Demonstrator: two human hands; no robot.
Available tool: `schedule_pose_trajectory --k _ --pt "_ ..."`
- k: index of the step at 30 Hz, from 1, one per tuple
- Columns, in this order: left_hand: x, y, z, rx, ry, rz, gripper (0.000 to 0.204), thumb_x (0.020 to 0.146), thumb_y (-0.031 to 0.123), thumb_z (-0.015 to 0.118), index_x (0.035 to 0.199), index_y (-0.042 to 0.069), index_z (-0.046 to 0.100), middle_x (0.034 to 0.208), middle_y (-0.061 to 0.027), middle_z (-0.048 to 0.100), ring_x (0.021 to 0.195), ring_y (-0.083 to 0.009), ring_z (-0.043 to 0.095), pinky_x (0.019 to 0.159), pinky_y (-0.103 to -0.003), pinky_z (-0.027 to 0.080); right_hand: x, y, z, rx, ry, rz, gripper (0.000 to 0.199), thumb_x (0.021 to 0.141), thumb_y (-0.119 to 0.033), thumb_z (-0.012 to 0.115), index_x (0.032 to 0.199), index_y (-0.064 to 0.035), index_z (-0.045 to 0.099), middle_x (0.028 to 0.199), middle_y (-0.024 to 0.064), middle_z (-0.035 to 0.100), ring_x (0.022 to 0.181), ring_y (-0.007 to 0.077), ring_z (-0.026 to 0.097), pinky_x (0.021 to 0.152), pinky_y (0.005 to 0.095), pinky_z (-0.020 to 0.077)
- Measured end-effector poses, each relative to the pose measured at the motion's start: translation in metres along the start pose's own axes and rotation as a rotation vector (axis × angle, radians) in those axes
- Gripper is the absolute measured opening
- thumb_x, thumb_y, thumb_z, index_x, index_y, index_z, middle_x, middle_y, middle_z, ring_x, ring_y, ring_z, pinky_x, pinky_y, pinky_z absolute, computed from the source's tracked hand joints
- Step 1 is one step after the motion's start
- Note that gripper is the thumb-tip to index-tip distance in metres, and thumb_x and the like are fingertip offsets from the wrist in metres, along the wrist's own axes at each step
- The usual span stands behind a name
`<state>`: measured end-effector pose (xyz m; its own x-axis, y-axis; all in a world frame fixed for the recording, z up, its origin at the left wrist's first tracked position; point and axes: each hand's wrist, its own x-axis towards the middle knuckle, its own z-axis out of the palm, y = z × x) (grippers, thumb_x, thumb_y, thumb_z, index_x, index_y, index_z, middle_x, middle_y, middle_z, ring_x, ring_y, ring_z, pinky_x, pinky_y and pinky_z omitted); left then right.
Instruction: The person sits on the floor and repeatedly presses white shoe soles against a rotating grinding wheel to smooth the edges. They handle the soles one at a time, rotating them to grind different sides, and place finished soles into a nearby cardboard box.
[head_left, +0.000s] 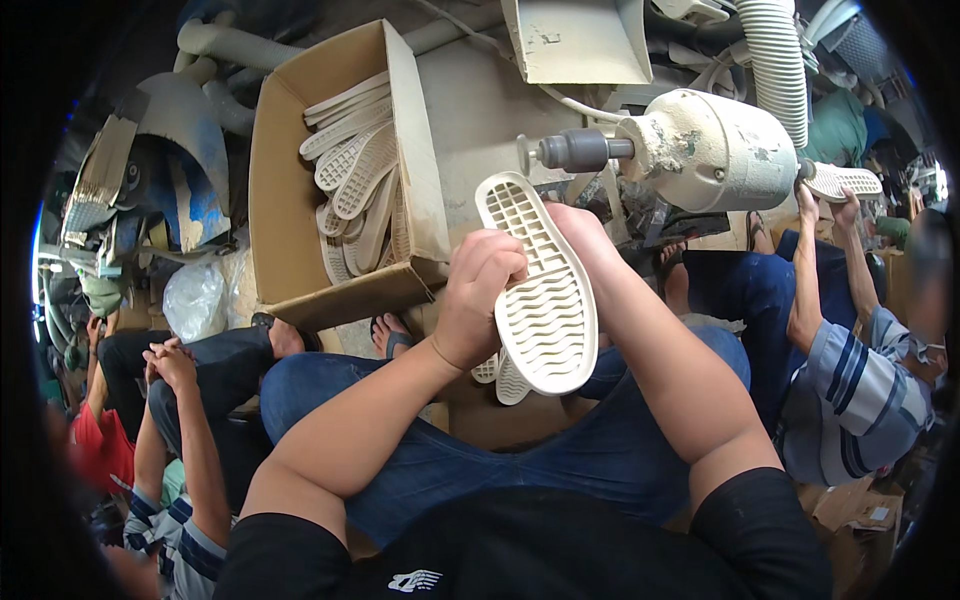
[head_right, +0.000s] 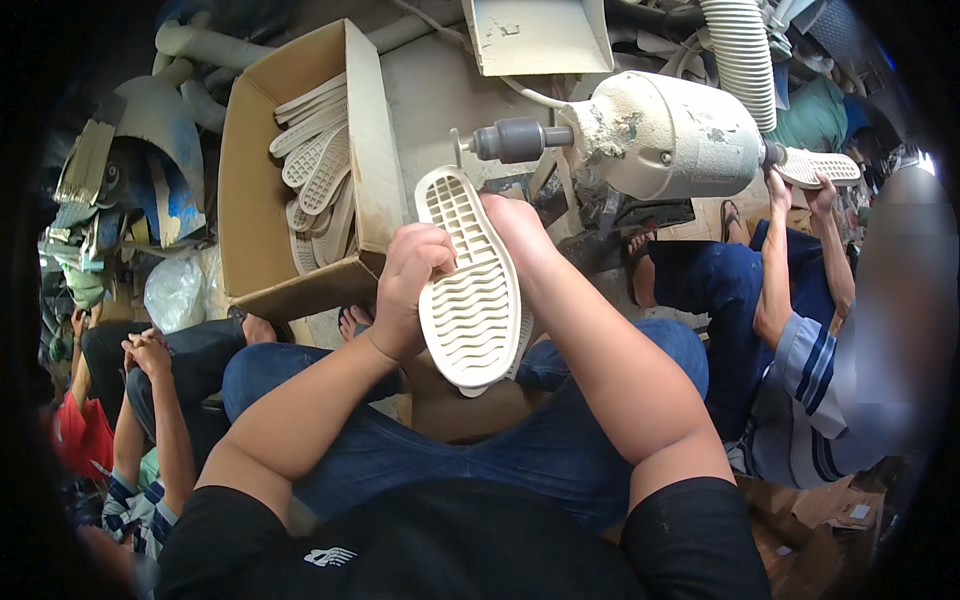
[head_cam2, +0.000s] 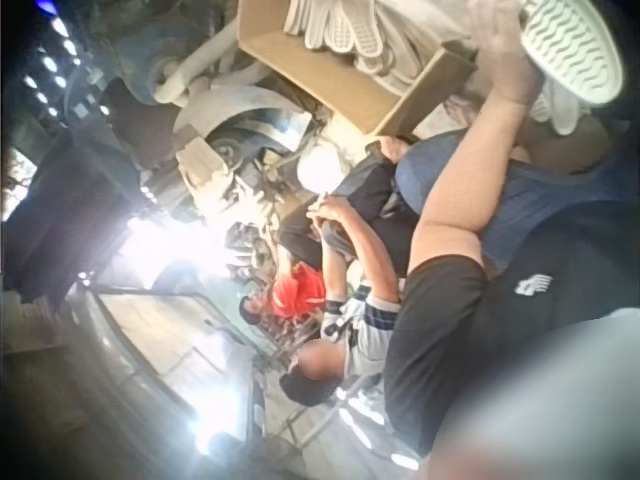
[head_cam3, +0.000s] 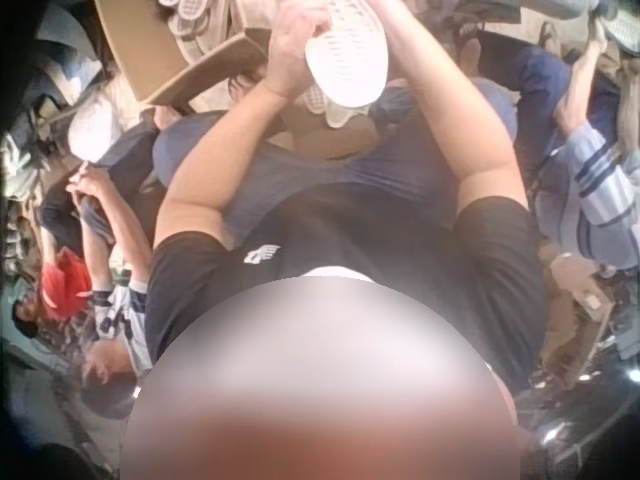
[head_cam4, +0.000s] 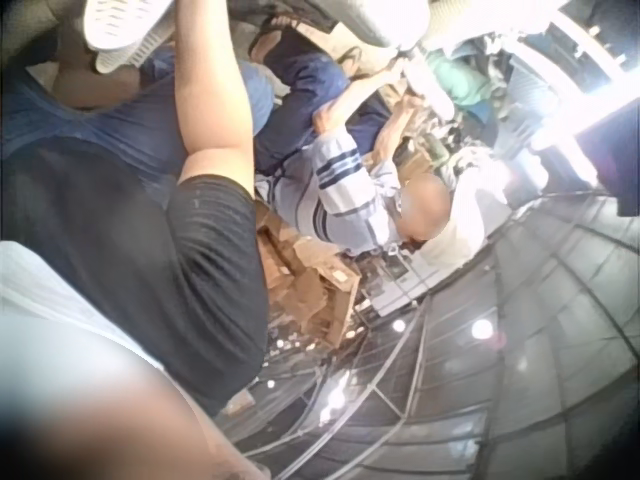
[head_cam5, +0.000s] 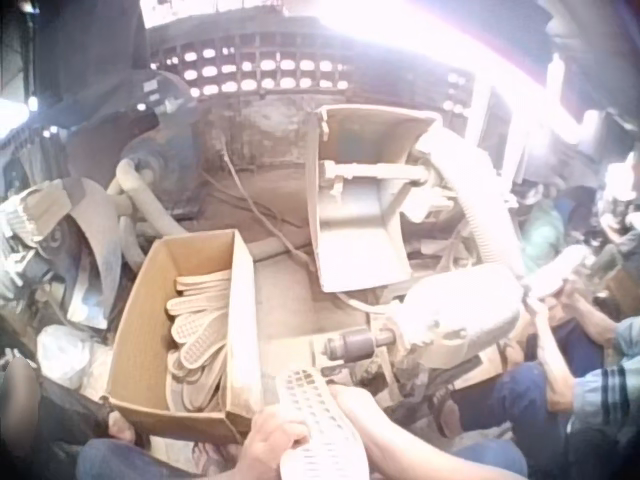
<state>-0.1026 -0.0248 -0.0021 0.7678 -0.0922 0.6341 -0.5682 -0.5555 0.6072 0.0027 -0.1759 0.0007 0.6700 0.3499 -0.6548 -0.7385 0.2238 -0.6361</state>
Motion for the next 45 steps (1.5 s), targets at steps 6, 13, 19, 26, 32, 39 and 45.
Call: schedule_pose_trajectory --k 6,13,19,26,32,39,45 --pt "0.003 -0.004 -0.013 -0.051 -0.221 -0.057 0.027 0.086 0.004 0.077 0.107 0.005 0.06 0.113 -0.0141 0.067 0.112 -0.038 0.063 0.1 -0.046 0.053 -0.016 0.003 -0.017 -0.082 -0.033 0.083 0.032 0.109 -0.023 0.061 0.121 0.006 0.066 0.104 0.0148 0.074 0.088 0.0242 0.075 0.078 0.0414 0.0625" --pt "0.001 -0.018 -0.004 -0.038 -0.22 -0.6 0.066 0.101 0.01 0.068 0.161 0.004 0.042 0.146 -0.022 0.06 0.135 -0.0404 0.061 0.117 -0.046 0.049 -0.024 0.004 -0.024 -0.152 -0.116 -0.019 0.028 0.106 -0.002 0.064 0.133 0.0065 0.06 0.115 0.0167 0.074 0.102 0.0257 0.076 0.089 0.0413 0.0647" --pt "0.017 -0.054 0.004 -1.198 0.124 -1.47 0.046 0.118 0.03 0.043 0.152 0.0 0.052 0.147 -0.0242 0.064 0.132 -0.0337 0.066 0.114 -0.046 0.053 -0.032 0.004 -0.015 -0.069 -0.276 0.069 0.034 0.108 -0.005 0.064 0.14 0.0052 0.06 0.116 0.0134 0.076 0.103 0.0232 0.077 0.093 0.0391 0.0648" --pt "0.022 -0.059 0.022 -1.528 0.178 -1.378 0.048 0.119 0.038 0.039 0.13 0.0 0.065 0.119 -0.0177 0.077 0.103 -0.0292 0.077 0.097 -0.045 0.063 -0.064 0.006 -0.003 -0.127 -0.414 -0.074 0.065 0.099 0.005 0.07 0.158 0.0018 0.043 0.138 0.0124 0.066 0.127 0.0191 0.068 0.112 0.0359 0.0543" --pt "0.036 -0.058 0.016 -1.595 0.16 -1.303 0.043 0.118 0.035 0.042 0.128 0.0 0.066 0.116 -0.017 0.077 0.1 -0.0278 0.077 0.094 -0.043 0.064 -0.059 0.004 -0.002 -0.006 -0.442 -0.102 0.059 0.102 0.004 0.066 0.157 0.004 0.043 0.137 0.0136 0.067 0.123 0.0201 0.07 0.109 0.0365 0.0577" --pt "0.052 -0.056 0.011 -1.482 0.192 -1.315 0.038 0.115 0.029 0.046 0.119 -0.002 0.067 0.105 -0.0146 0.076 0.089 -0.0229 0.077 0.085 -0.038 0.063 -0.047 0.002 -0.002 0.057 -0.441 -0.129 0.054 0.104 0.004 0.063 0.157 0.004 0.047 0.138 0.0135 0.068 0.121 0.0196 0.071 0.107 0.0357 0.0592" --pt "0.051 -0.05 0.011 -1.415 0.232 -1.181 0.031 0.114 0.023 0.049 0.131 0.0 0.061 0.113 -0.0147 0.074 0.094 -0.0215 0.076 0.086 -0.036 0.063 -0.051 0.003 -0.001 -0.012 -0.45 -0.204 0.06 0.105 0.003 0.064 0.161 0.0026 0.044 0.138 0.0118 0.068 0.123 0.0178 0.069 0.107 0.0345 0.0582"
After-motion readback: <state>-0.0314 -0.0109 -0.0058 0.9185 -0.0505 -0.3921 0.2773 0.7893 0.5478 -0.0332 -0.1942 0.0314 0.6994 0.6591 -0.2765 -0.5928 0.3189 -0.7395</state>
